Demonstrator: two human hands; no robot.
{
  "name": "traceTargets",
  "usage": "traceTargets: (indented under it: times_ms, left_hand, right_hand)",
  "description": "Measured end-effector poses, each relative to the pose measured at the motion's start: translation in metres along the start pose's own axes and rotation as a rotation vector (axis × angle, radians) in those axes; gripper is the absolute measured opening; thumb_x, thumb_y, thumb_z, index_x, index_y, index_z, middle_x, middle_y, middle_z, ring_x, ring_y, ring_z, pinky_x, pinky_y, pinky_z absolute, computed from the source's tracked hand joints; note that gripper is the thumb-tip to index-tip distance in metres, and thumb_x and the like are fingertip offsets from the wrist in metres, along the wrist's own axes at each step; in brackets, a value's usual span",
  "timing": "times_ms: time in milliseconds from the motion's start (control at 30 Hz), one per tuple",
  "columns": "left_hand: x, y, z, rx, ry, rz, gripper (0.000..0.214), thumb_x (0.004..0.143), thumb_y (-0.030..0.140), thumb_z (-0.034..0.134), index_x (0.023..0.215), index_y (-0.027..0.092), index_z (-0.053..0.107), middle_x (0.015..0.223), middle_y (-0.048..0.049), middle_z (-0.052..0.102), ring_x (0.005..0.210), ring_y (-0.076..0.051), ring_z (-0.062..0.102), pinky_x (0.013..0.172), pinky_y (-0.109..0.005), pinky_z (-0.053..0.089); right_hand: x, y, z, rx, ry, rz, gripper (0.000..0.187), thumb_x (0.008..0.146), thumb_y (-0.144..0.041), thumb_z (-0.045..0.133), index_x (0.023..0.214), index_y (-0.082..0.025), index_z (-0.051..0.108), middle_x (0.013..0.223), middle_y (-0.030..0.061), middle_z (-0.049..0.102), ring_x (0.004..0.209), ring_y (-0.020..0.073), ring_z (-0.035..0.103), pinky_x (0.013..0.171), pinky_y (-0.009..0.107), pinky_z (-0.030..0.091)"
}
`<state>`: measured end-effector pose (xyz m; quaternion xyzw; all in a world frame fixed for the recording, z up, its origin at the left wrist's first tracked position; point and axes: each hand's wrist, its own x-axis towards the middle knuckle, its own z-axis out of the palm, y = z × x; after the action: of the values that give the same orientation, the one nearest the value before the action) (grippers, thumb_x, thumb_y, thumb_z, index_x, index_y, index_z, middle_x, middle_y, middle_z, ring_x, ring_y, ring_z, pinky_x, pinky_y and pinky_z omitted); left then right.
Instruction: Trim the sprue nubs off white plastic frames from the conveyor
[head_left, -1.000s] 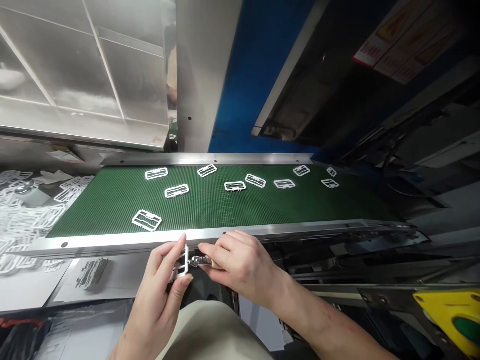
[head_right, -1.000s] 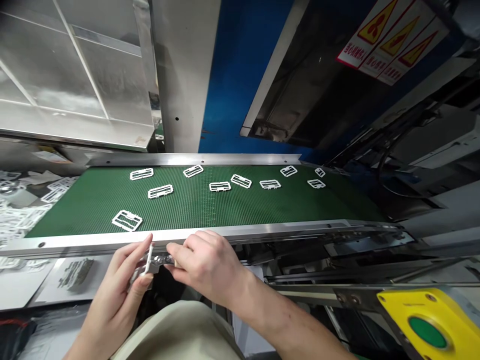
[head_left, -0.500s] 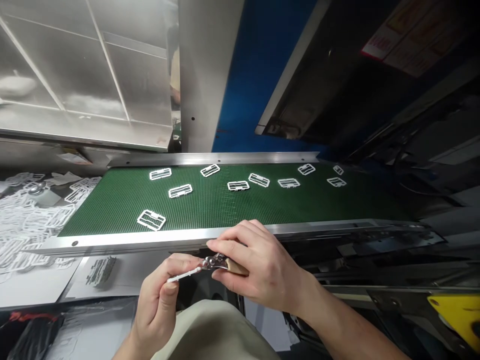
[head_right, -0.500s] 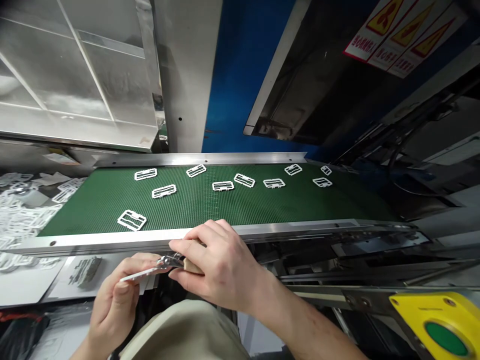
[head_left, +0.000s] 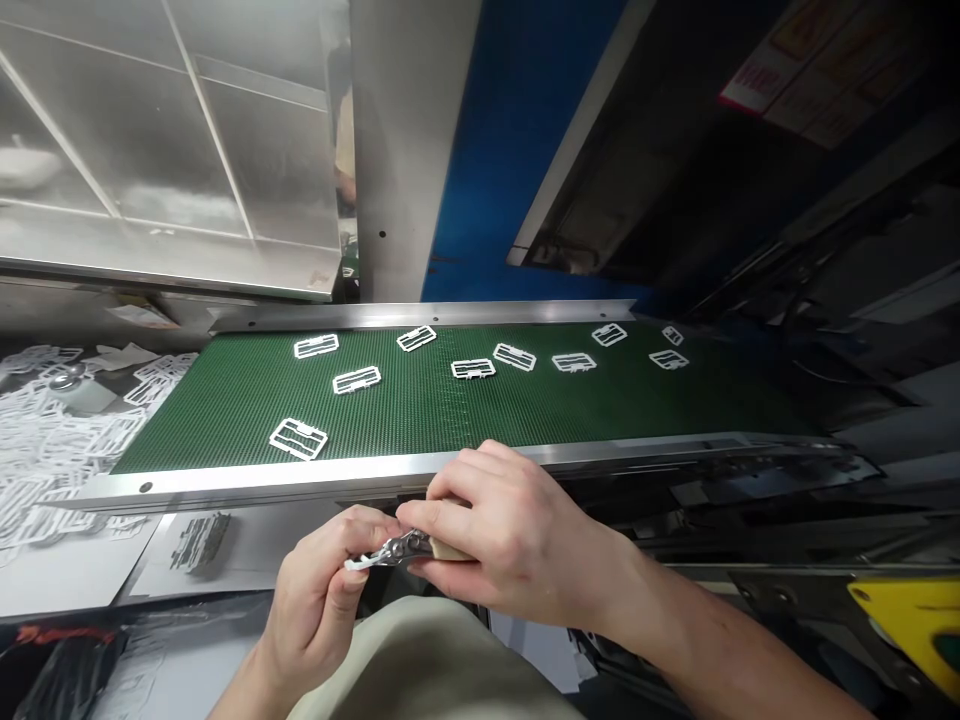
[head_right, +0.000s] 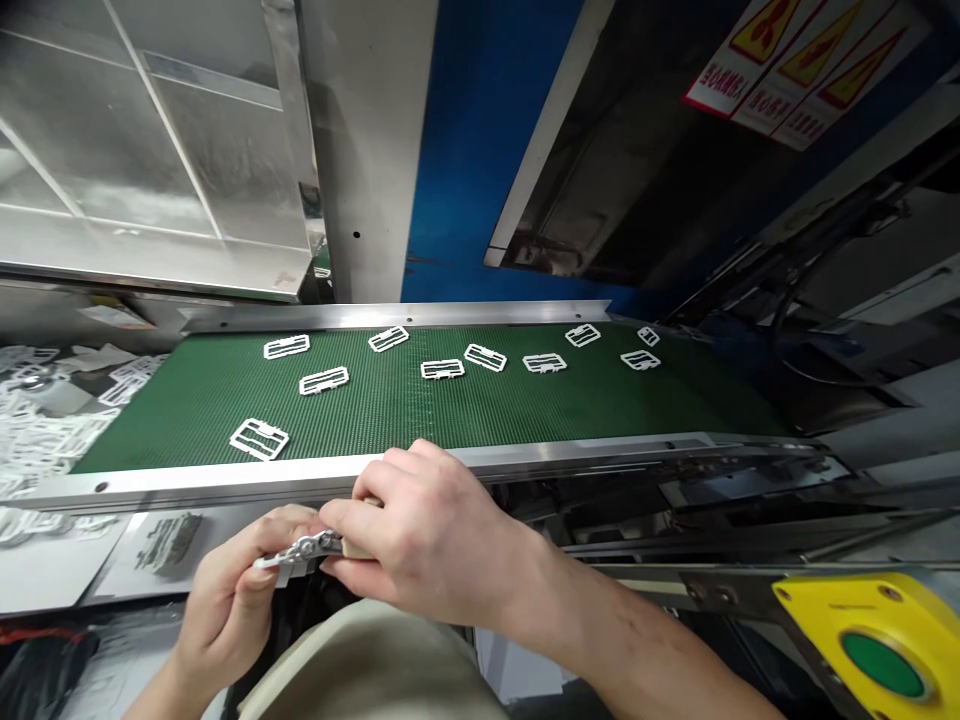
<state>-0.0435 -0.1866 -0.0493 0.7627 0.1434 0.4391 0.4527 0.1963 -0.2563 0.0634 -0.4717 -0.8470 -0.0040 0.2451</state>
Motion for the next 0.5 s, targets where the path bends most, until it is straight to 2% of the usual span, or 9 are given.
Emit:
traceTargets:
  times_ms: [133,333,500]
  left_hand:
    - [0.0002,-0.0013,-0.003,0.023,-0.009,0.011,0.043,0.122,0.055,0.042,0.121,0.027,0.075,0.105,-0.0044,0.082,0.098,-0.017,0.079,0.089,-0.025,0.063]
    - [0.004,0.0004,-0.0053,0.049,-0.036,0.012,0.045,0.122,0.056,0.042,0.121,0.026,0.076,0.104,-0.0056,0.083,0.096,-0.018,0.079,0.086,-0.026,0.064]
    - [0.0024,-0.0002,-0.0032,0.01,-0.026,-0.001,0.046,0.122,0.057,0.041,0.122,0.027,0.077,0.105,-0.0062,0.083,0.096,-0.019,0.08,0.087,-0.027,0.063]
  right_hand:
    - [-0.0001,0.0011,-0.0001,-0.019,-0.026,-0.01,0.017,0.111,-0.036,0.078,0.108,-0.021,0.084,0.087,-0.0029,0.064,0.082,0.0151,0.061,0.071,0.036,0.037]
    - [0.0011,0.0021,-0.0058,-0.039,-0.089,-0.029,0.016,0.11,-0.034,0.079,0.106,-0.02,0.085,0.086,-0.0029,0.063,0.08,0.0156,0.06,0.071,0.035,0.041]
    - [0.0006,0.0046,0.003,0.011,-0.078,-0.04,0.02,0.113,-0.032,0.073,0.11,-0.017,0.087,0.078,-0.0031,0.063,0.068,0.0164,0.054,0.069,0.035,0.045]
